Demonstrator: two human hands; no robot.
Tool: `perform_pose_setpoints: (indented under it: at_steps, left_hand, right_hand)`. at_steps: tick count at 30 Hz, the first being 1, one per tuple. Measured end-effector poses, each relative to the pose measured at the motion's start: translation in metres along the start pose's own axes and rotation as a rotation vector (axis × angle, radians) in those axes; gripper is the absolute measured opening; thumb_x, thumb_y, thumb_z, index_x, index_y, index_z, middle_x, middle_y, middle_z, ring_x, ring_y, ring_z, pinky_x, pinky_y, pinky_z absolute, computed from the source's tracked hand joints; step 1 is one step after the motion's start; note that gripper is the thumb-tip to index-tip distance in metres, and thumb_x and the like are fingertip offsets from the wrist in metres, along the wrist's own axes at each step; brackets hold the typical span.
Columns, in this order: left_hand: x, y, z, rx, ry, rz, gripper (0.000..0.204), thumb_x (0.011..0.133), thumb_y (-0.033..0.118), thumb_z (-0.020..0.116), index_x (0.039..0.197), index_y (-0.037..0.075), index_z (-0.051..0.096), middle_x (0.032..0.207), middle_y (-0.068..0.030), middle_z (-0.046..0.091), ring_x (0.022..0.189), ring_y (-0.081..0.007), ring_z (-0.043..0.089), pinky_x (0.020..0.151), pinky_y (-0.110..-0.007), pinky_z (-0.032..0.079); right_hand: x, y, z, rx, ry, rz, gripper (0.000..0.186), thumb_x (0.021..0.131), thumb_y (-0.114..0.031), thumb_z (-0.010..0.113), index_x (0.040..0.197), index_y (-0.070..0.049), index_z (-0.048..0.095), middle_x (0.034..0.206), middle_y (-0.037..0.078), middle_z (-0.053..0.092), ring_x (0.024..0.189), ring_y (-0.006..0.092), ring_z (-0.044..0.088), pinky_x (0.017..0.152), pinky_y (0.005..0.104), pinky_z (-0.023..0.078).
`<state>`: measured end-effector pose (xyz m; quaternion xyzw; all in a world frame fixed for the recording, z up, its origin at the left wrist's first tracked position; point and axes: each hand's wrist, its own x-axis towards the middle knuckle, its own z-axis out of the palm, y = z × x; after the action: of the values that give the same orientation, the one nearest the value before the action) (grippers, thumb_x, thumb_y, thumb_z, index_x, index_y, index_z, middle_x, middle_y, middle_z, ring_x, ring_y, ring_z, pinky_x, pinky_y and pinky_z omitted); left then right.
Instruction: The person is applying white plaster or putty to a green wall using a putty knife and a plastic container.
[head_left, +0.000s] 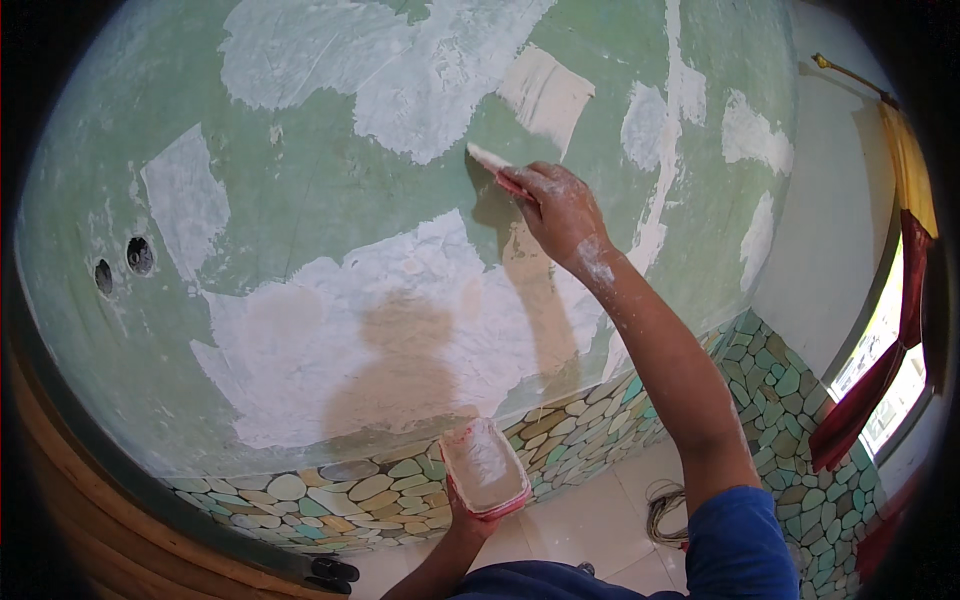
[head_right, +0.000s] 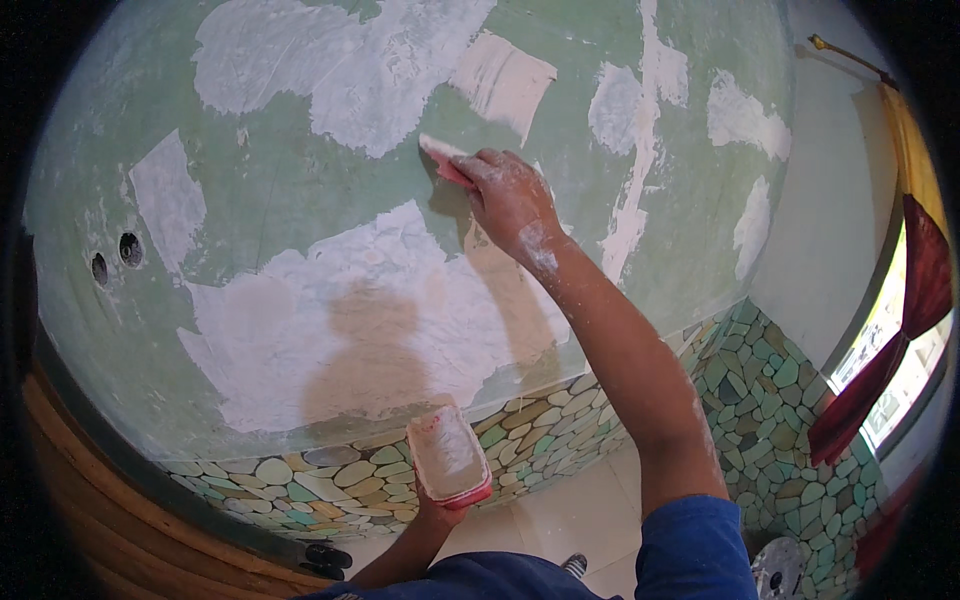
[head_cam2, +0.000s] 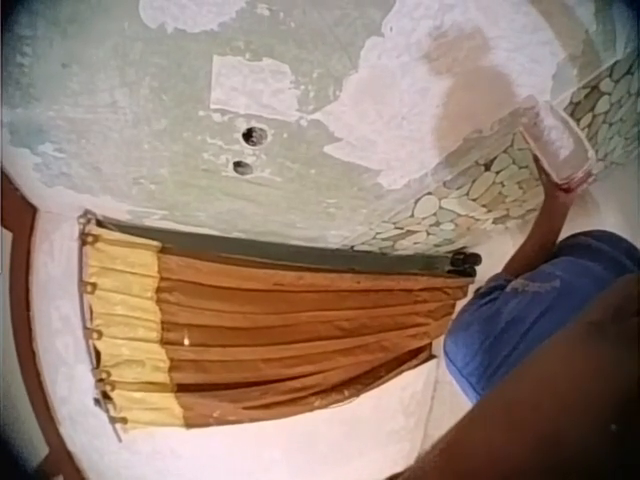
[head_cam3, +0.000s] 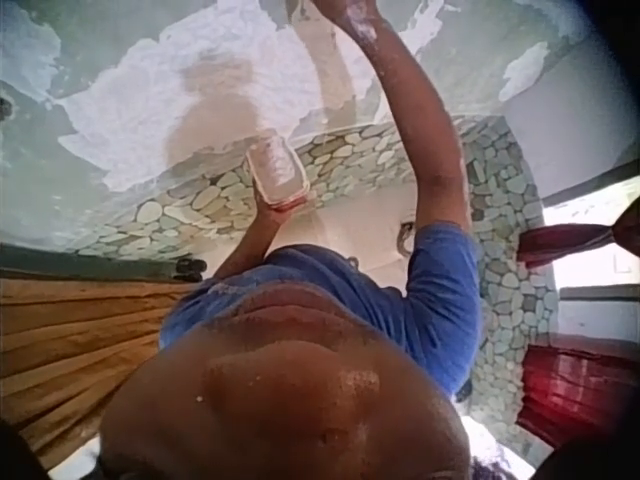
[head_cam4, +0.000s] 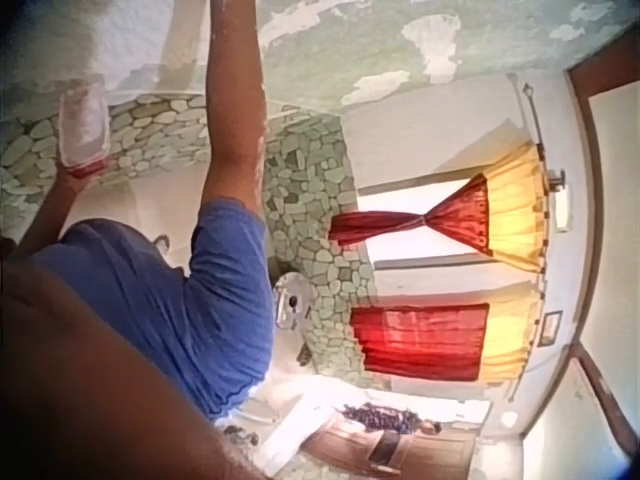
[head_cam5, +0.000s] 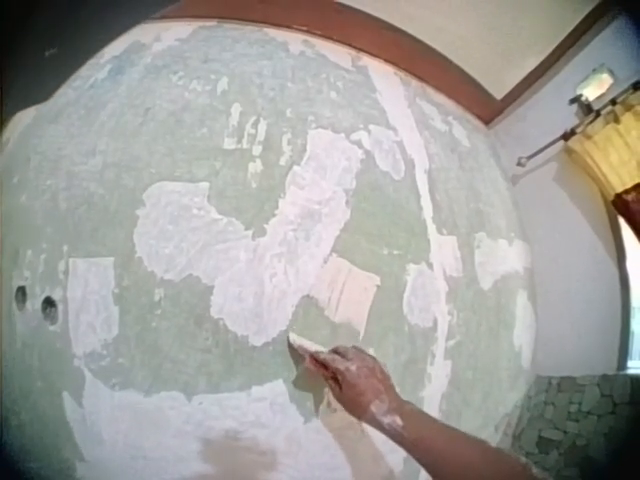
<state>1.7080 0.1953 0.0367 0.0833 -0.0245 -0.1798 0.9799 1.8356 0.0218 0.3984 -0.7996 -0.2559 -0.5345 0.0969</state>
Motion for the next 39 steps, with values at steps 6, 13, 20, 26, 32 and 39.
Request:
perform_pose_setpoints:
  at_steps: [6,13,20,26,32,39]
  left_hand:
    - [-0.006,0.006,-0.003,0.042,0.032,0.035,0.057,0.092,0.057,0.045,0.134,0.019,0.047,0.125,-0.0066,0.059,0.111,-0.028,0.059,0.09,-0.051,0.05]
    - [-0.008,0.012,0.004,0.002,0.027,0.029,0.059,0.091,0.059,0.043,0.133,0.018,0.048,0.121,-0.0071,0.06,0.107,-0.0301,0.061,0.088,-0.053,0.05]
    - [0.0,0.029,-0.032,0.135,0.026,0.088,0.064,0.088,0.062,0.047,0.132,0.015,0.048,0.12,-0.0105,0.06,0.104,-0.0352,0.061,0.086,-0.056,0.05]
    - [-0.01,0.042,-0.041,0.108,-0.057,0.049,0.056,0.092,0.056,0.047,0.134,0.019,0.047,0.126,-0.0041,0.058,0.113,-0.0275,0.058,0.093,-0.052,0.049]
    - [-0.009,0.045,-0.042,0.037,0.05,0.058,0.07,0.087,0.063,0.048,0.135,0.012,0.044,0.12,-0.0159,0.059,0.107,-0.0387,0.06,0.089,-0.058,0.049]
    - [-0.013,0.056,-0.04,0.126,-0.068,0.095,0.057,0.092,0.056,0.047,0.134,0.018,0.046,0.125,-0.0051,0.058,0.11,-0.0282,0.06,0.089,-0.051,0.051]
  right_hand:
    - [0.02,0.017,-0.02,0.84,0.003,0.534,0.025,0.089,-0.018,0.067,0.104,0.002,0.068,0.091,0.006,0.07,0.079,0.0093,0.062,0.076,0.0278,0.051]
    - [0.03,0.042,0.025,0.594,0.156,0.547,0.03,0.084,-0.023,0.073,0.1,0.002,0.068,0.087,0.01,0.071,0.078,0.016,0.067,0.072,0.0314,0.052]
    - [0.012,0.055,0.012,0.43,0.333,0.523,0.031,0.084,-0.024,0.072,0.102,0.001,0.068,0.088,0.015,0.072,0.079,0.0208,0.069,0.072,0.033,0.052]
    - [0.042,0.071,-0.044,0.235,0.348,0.248,0.027,0.088,-0.023,0.065,0.108,-0.005,0.068,0.091,0.011,0.071,0.08,0.0251,0.068,0.074,0.0331,0.051]
    - [0.089,0.094,-0.05,-0.161,0.416,0.08,0.028,0.091,-0.028,0.059,0.111,-0.012,0.068,0.092,0.014,0.069,0.082,0.0348,0.065,0.073,0.0393,0.051]
    - [0.022,0.034,0.007,0.158,0.237,-0.02,0.019,0.081,-0.009,0.065,0.099,-0.011,0.071,0.093,0.008,0.07,0.087,0.0288,0.064,0.078,0.0373,0.052]
